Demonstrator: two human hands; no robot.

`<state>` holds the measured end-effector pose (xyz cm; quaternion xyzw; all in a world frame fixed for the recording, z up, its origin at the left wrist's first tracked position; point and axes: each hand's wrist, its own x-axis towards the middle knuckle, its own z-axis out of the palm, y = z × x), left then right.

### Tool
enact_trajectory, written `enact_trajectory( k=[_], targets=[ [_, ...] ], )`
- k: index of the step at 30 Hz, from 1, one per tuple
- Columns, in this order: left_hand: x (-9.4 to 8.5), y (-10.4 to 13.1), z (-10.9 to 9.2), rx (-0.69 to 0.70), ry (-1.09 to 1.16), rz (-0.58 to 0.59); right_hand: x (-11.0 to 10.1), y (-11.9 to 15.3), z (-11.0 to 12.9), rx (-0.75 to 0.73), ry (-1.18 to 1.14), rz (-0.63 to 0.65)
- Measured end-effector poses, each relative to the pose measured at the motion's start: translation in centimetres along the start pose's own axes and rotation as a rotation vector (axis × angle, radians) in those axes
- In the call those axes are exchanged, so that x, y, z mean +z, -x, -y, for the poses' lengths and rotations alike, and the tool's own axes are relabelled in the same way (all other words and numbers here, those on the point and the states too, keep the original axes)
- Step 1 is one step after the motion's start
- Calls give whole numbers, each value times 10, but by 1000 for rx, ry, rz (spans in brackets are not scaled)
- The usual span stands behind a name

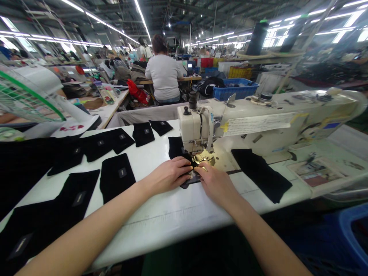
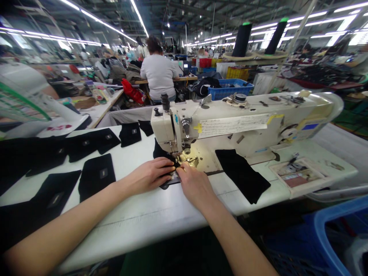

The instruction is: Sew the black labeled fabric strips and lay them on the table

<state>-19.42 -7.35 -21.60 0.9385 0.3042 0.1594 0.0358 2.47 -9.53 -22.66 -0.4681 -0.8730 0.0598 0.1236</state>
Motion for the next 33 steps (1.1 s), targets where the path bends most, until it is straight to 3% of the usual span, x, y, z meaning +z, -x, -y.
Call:
enact_trajectory(
  k=[14,21,25,33],
  targets=[
    [-1,-10,21,-57,-22,-13,2,25,-10,18,-2,-37],
    [5,-6,17,-84,-46,-38,-2,59,-32,7,12,-295],
    [4,-5,14,-80,-51,-48,-12,76,-44,20,41,-368],
    [3,-8,15,-95,-68,-24,-33,111,-89,230,199,-555]
  ],
)
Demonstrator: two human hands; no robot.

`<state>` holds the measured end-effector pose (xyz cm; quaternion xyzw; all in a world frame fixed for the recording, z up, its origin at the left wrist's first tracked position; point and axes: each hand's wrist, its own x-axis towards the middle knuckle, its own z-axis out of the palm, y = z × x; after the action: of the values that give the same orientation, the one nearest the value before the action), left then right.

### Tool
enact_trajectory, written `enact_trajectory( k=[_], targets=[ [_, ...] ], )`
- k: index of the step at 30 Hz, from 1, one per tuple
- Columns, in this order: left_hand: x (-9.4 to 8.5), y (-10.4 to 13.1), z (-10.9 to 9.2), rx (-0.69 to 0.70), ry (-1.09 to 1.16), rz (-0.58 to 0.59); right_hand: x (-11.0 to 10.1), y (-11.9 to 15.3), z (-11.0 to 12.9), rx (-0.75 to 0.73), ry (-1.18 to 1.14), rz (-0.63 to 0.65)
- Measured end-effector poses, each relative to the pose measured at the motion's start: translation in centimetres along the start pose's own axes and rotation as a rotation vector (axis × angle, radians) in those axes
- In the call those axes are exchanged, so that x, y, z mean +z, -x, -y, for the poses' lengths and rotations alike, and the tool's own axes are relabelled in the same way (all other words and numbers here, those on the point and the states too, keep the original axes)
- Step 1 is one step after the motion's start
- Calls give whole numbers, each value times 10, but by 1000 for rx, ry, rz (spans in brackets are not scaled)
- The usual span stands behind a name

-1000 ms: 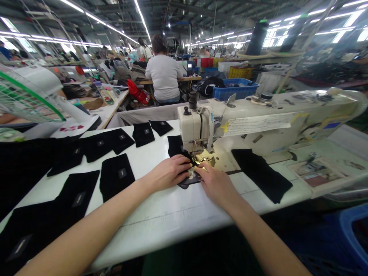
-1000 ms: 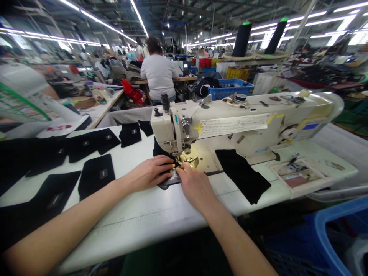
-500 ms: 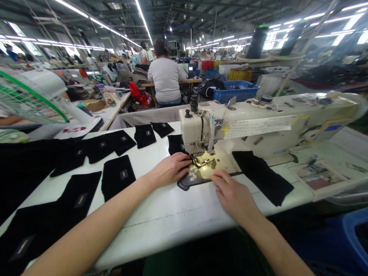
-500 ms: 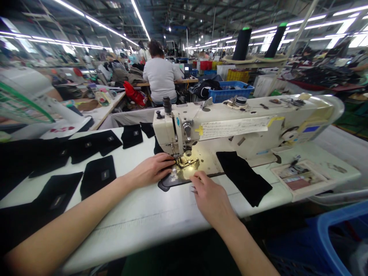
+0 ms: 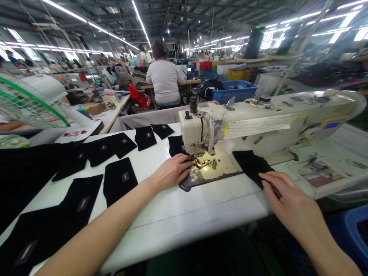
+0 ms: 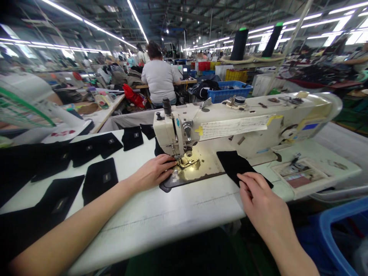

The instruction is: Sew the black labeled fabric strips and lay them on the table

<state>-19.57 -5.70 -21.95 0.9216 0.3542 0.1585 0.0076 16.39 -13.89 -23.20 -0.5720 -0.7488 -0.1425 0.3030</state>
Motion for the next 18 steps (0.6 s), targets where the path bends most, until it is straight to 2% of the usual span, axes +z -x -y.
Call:
enact_trajectory(
  k=[4,7,10,13,15,18],
  targets=[
    [-1,2,-3,-17,9,-7,-8,9,-30,56,-15,32],
    [-2,2,-3,-20,20,-9,-13,20,-44,81,-20,118],
    [-1,-3,1,-60,63,-19,-17,31,-48,-15,-35,270],
    [4,-12,9,-173,56,-38,-17,37,-47,-52,10,358],
    [9,-17,14,-238,-2,-65,-16,40,-47,-58,-1,382],
    [14,-15,18,-238,-48,-59,-17,42,-51,-84,-63,360]
  ],
)
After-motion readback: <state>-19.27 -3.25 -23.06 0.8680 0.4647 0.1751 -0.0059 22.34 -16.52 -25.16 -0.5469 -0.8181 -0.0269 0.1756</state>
